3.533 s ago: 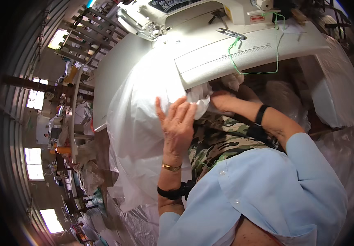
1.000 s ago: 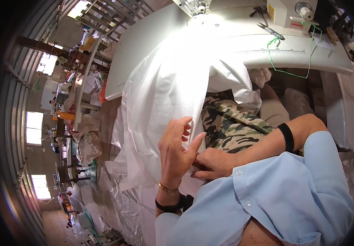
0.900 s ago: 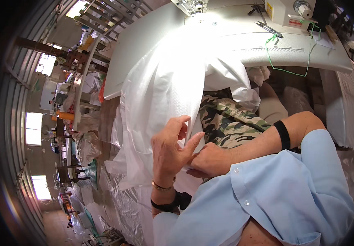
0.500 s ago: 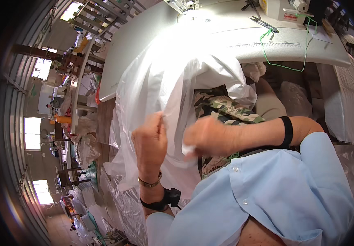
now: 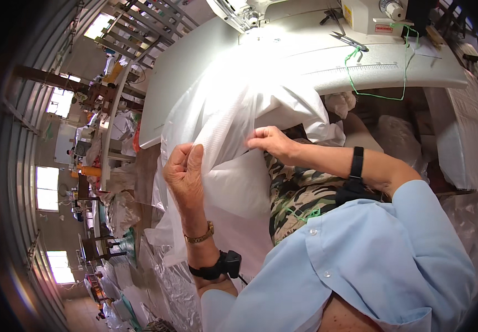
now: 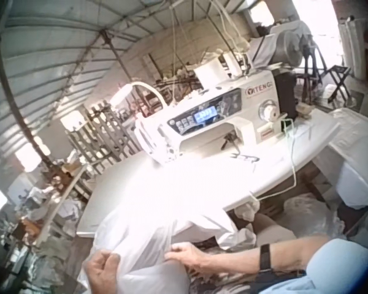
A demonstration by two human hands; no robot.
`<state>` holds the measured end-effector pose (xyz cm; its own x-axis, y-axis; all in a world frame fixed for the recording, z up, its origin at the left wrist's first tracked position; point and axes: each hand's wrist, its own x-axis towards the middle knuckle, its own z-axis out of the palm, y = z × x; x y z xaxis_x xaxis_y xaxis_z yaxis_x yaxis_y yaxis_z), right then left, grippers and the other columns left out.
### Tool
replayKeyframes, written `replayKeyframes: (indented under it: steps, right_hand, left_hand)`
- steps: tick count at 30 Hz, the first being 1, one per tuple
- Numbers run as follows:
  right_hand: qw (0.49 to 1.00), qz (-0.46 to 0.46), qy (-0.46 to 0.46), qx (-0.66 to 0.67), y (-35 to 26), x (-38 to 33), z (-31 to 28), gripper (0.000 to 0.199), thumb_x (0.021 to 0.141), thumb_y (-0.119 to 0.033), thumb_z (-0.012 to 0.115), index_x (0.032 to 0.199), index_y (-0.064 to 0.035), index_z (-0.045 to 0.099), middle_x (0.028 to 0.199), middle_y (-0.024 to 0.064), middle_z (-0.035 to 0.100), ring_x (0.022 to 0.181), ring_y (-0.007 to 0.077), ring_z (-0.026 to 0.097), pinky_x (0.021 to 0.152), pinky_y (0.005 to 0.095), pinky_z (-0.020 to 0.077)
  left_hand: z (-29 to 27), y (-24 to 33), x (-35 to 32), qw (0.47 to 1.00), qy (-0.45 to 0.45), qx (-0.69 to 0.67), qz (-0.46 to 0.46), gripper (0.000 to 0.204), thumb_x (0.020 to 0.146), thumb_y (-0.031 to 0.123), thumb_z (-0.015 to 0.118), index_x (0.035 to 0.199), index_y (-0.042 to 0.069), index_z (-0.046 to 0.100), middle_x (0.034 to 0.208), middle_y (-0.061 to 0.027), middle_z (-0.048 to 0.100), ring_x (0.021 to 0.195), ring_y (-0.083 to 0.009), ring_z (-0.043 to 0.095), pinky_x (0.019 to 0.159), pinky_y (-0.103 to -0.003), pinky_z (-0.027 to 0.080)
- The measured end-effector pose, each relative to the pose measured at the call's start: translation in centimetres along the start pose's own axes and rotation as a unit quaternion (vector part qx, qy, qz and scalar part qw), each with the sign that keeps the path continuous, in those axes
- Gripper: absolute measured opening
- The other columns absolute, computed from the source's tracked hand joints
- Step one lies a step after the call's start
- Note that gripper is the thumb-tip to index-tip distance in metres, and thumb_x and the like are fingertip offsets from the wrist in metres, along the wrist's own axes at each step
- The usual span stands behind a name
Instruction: The person trims the edges of a white plastic sheet with shears, folds the material, and then stitches the seams using a sewing machine.
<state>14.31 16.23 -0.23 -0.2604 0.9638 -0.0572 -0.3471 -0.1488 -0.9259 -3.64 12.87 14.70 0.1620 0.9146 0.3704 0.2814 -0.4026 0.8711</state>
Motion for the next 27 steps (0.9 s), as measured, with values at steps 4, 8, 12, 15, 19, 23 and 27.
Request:
replayKeyframes:
  steps: [4,8,12,15,19,23,27]
  right_hand:
    - [0.977,-0.021,-0.170,0.125,-3.2,-5.4,-1.0,0.016,0.095,-0.020,0.058,0.091,-0.0051,0.062,0.091,0.0038,0.066,0.090,0.0105,0.060,0.085,0.0256,0.0457]
    - [0.984,-0.008,-0.164,0.069,-6.5,-9.1,-1.3,0.016,0.097,-0.019,0.054,0.089,-0.0054,0.060,0.092,0.0049,0.066,0.090,0.0105,0.059,0.086,0.0264,0.0456]
    - [0.989,-0.121,-0.078,0.027,-7.7,-11.0,-0.9,0.016,0.097,-0.016,0.051,0.087,-0.0059,0.057,0.081,0.0021,0.062,0.079,0.0095,0.059,0.077,0.0266,0.0476]
    - [0.989,-0.038,-0.141,0.009,-7.5,-11.7,-1.6,0.015,0.095,-0.014,0.054,0.084,-0.0043,0.054,0.068,-0.0017,0.056,0.062,0.0069,0.051,0.059,0.0232,0.0430]
    - [0.950,-0.009,-0.101,-0.297,-6.8,-11.8,-1.9,0.022,0.090,-0.019,0.059,0.082,0.0011,0.053,0.060,0.0080,0.054,0.058,0.0163,0.055,0.055,0.0337,0.0421]
    - [0.916,-0.167,-0.079,-0.356,-7.0,-12.1,-1.4,0.023,0.089,-0.023,0.057,0.081,-0.0008,0.054,0.064,0.0172,0.057,0.059,0.0341,0.057,0.057,0.0416,0.0441]
    - [0.853,-0.120,-0.146,-0.487,-7.0,-12.1,-0.9,0.013,0.088,-0.018,0.057,0.088,-0.0050,0.058,0.064,0.0139,0.060,0.064,0.0340,0.063,0.059,0.0448,0.0483]
  left_hand:
    - [-0.6,-0.4,-0.3,0.998,0.001,0.062,0.019,0.017,0.094,0.014,0.066,0.086,-0.001,0.063,0.073,0.0057,0.055,0.068,-0.0012,0.046,0.061,-0.017,0.037]
    - [0.3,-0.6,-1.9,0.993,-0.065,0.096,0.013,0.016,0.094,0.010,0.064,0.082,0.001,0.061,0.068,0.0079,0.047,0.063,-0.0012,0.038,0.053,-0.019,0.032]
    - [3.9,-1.6,-5.1,0.985,-0.157,0.074,-0.014,0.013,0.094,0.009,0.062,0.085,0.000,0.059,0.061,0.0042,0.042,0.057,-0.0042,0.035,0.048,-0.023,0.031]
    - [6.2,-2.8,-7.0,0.982,-0.177,0.045,-0.056,0.013,0.095,0.009,0.061,0.085,0.000,0.058,0.063,0.0023,0.043,0.058,-0.0053,0.036,0.050,-0.023,0.031]
    - [7.4,-4.4,-8.0,0.973,-0.215,0.000,-0.086,0.013,0.095,0.009,0.060,0.087,0.000,0.058,0.066,0.0000,0.046,0.061,-0.0056,0.038,0.053,-0.022,0.033]
    - [7.5,-5.4,-8.4,0.963,-0.217,-0.083,-0.135,0.009,0.095,0.006,0.056,0.092,-0.001,0.060,0.073,0.0015,0.053,0.067,-0.0042,0.045,0.058,-0.020,0.038]
    - [7.4,-5.7,-8.4,0.950,-0.225,-0.159,-0.148,0.011,0.096,0.004,0.053,0.100,-0.003,0.060,0.080,0.0022,0.058,0.073,-0.0041,0.051,0.065,-0.019,0.042]
